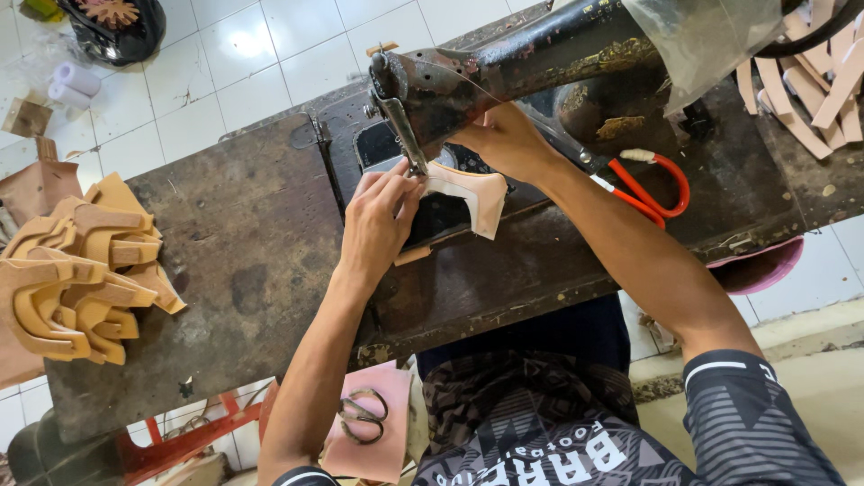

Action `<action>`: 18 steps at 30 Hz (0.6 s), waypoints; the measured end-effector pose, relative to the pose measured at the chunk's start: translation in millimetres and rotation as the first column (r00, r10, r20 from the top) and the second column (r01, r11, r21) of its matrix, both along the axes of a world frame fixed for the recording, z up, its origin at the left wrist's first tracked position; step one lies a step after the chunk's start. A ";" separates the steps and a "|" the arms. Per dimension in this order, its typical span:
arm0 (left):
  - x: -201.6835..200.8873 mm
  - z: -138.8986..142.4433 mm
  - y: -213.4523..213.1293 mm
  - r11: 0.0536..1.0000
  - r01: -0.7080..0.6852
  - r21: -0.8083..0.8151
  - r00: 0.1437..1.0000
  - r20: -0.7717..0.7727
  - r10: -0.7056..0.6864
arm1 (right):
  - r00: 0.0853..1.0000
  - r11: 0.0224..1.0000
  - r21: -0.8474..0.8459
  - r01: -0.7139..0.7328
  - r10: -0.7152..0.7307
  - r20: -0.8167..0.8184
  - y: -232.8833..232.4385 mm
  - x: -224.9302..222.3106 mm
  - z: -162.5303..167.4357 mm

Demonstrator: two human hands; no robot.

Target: The person sews cut leather shoe upper pieces together on an industrial sewing machine, guiding the edges under the needle and turning the pieces as they stitch. They trim the thread with scissors and place finished pieces on a growing pile of completed uppers.

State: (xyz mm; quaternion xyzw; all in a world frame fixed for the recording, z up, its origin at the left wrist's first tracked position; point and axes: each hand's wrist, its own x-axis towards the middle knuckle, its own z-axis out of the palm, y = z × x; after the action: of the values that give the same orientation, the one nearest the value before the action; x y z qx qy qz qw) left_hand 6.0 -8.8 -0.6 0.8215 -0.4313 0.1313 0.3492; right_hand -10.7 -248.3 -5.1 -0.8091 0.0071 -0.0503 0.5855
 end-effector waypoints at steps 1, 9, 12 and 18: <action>-0.5 1.0 -0.3 1.000 0.000 0.001 1.000 -0.003 0.000 | 1.000 1.000 -0.012 -0.001 0.001 -0.004 -0.6 -0.1 -0.7; -10.8 0.8 -0.1 0.998 -0.068 0.002 0.998 0.017 0.068 | 1.000 0.995 0.101 0.000 0.001 -0.012 -1.2 0.7 -0.7; -14.0 -8.0 -2.3 0.997 0.074 -0.024 0.997 0.018 -0.073 | 0.971 0.896 0.401 -0.192 0.114 0.211 1.8 -3.3 11.8; 2.5 -13.5 -2.3 0.995 -0.092 -0.041 0.988 0.118 0.097 | 0.915 0.799 0.479 -0.363 0.209 0.344 9.6 -6.7 28.0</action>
State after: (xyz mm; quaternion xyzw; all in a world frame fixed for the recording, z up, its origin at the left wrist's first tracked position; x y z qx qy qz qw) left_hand 8.5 -11.0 -14.1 0.8254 -0.4096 0.2042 0.3304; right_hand -17.4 -238.7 22.9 -0.5906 -0.1837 -0.0678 0.7828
